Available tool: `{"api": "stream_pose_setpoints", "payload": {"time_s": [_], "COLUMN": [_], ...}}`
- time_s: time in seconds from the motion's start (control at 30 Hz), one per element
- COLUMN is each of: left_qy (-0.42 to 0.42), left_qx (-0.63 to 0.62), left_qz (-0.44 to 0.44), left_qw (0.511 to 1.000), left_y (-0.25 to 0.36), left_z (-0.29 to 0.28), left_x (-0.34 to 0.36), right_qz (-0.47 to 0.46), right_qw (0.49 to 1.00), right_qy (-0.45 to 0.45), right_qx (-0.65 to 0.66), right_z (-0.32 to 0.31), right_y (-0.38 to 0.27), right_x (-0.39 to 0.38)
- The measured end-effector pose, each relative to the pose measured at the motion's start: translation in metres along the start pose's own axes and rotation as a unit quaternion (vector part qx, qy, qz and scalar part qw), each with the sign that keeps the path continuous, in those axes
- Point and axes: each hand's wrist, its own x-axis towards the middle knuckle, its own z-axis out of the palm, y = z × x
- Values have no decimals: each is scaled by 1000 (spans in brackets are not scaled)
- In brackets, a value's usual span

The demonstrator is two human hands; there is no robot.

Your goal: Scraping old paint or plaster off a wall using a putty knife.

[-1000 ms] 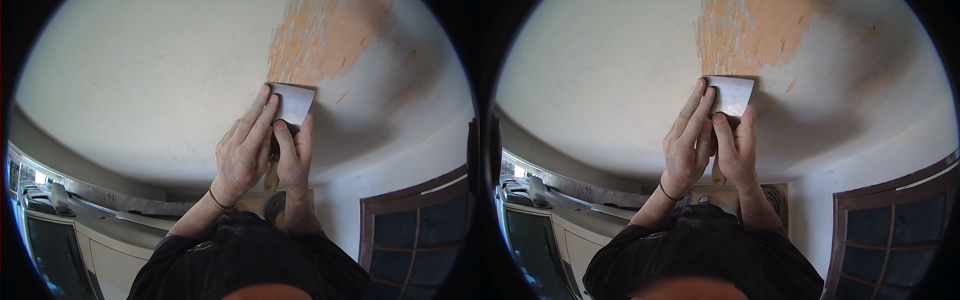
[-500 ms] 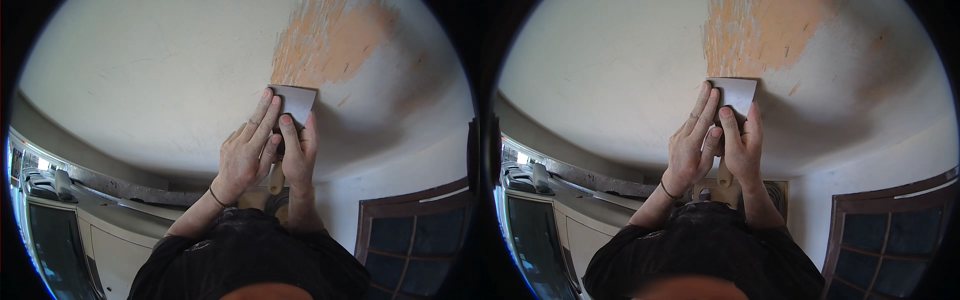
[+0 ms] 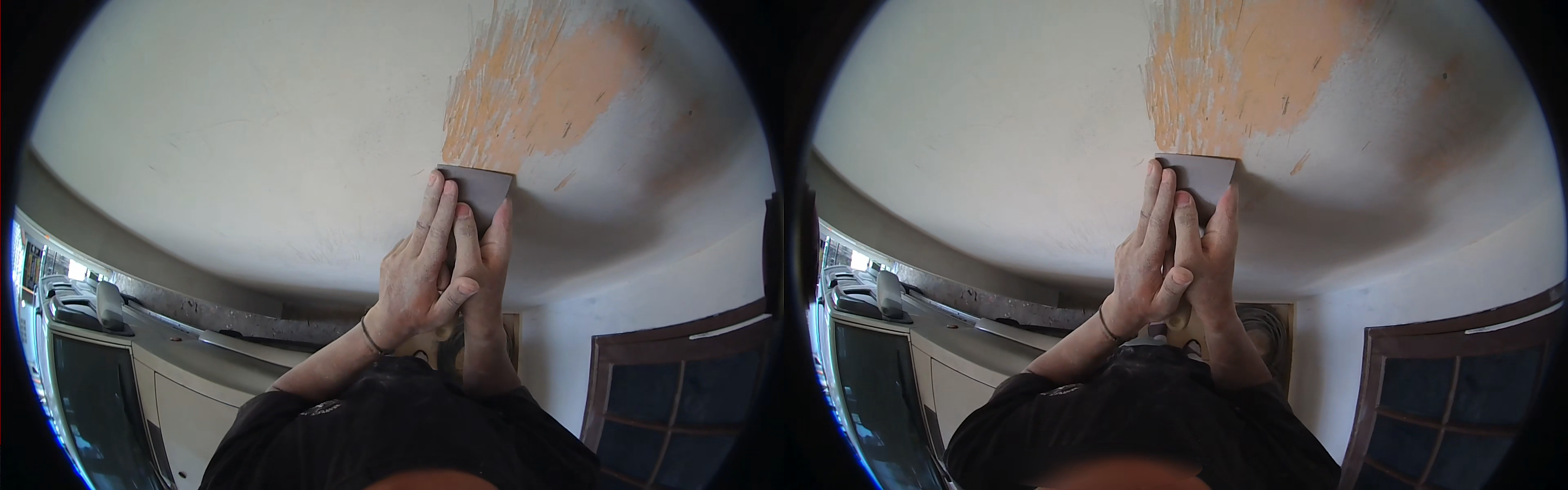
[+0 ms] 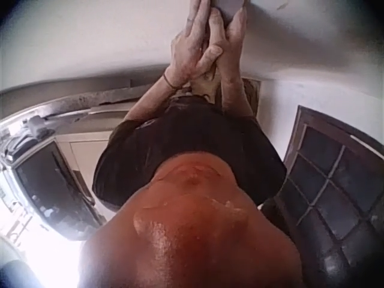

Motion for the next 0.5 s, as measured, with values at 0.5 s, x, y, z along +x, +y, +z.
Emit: {"api": "stream_pose_setpoints", "payload": {"time_s": [0.5], "left_qy": [37], "left_qx": [-13], "left_qz": [24], "left_qw": [999], "left_y": [-1], "left_z": [10], "left_x": [2], "right_qz": [-45], "right_qw": [996], "right_qy": [8], "right_qx": [-73], "right_z": [0], "right_y": [-12], "right_x": [7]}}
